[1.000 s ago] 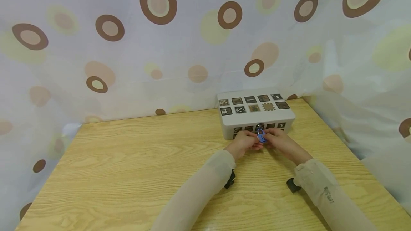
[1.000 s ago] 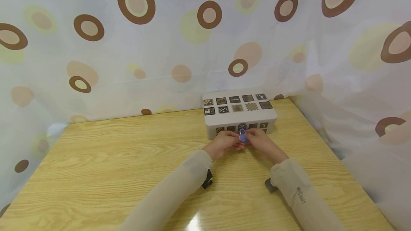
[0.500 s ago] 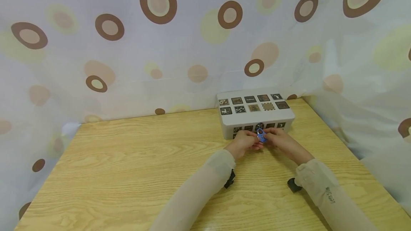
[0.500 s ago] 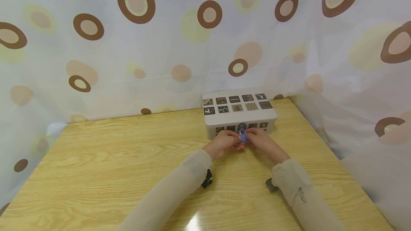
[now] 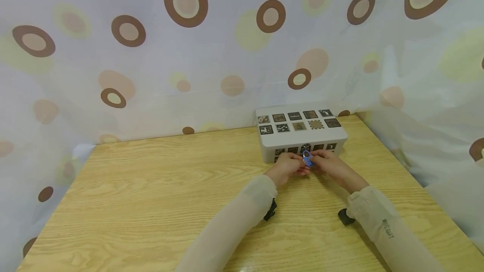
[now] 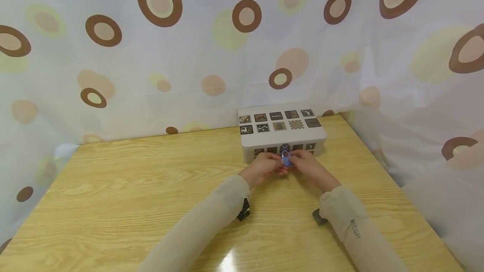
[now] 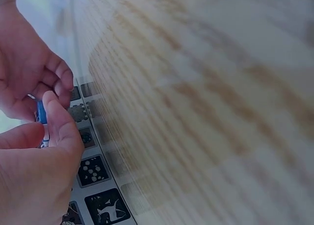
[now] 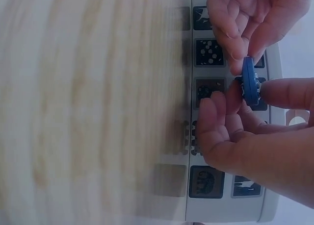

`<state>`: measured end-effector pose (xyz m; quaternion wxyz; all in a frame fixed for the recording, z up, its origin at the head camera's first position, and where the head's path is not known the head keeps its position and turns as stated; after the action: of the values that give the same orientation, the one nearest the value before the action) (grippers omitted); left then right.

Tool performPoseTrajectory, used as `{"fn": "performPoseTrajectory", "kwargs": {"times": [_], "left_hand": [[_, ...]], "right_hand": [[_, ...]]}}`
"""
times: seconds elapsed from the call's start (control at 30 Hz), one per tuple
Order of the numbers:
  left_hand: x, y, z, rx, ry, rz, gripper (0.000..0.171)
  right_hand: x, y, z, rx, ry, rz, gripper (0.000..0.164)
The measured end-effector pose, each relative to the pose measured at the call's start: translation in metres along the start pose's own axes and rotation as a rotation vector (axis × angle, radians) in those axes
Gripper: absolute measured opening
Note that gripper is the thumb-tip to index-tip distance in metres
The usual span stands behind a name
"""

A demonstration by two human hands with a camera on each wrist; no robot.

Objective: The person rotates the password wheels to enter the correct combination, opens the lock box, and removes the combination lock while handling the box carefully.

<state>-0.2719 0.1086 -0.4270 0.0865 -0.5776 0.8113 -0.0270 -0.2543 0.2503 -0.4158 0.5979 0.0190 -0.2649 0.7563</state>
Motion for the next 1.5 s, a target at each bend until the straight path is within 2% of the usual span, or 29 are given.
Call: {"fn": "performPoseTrajectory", "kwargs": {"times": [0.17, 0.57, 0.93, 1.17, 1.5], "left_hand": [[0.0, -0.001, -0.001, -0.001, 0.001, -0.003, 0.006], [0.0, 0.0, 0.0, 0.009, -0.001, -0.003, 0.007], [0.0, 0.0, 0.001, 0.002, 0.004, -0.013, 0.006], [-0.001, -0.001, 0.001, 0.005, 0.006, -0.014, 0.004], [-0.001, 0.002, 0.003, 0.012, -0.006, -0.021, 0.006]], "right_hand": [[-0.001, 0.0, 0.002, -0.031, 0.033, -0.001, 0.046], [0.0, -0.001, -0.001, 0.028, 0.04, 0.002, 0.043], [0.002, -0.001, -0.003, 0.028, 0.05, 0.015, 0.047], [0.007, -0.003, -0.008, 0.058, 0.06, 0.008, 0.045], [0.006, -0.004, -0.005, 0.054, 0.054, 0.005, 0.044]]}}
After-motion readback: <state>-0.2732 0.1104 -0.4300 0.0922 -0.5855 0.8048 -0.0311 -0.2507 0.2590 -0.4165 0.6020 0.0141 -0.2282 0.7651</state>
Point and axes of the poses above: each hand's wrist, its own y-axis towards the middle knuckle, its own x-axis out of the back of the hand, z = x × y, the point moved 2 cm from there along y, towards the middle knuckle, and after that the axes turned 12 degrees about -x, right-handed, at the moved point
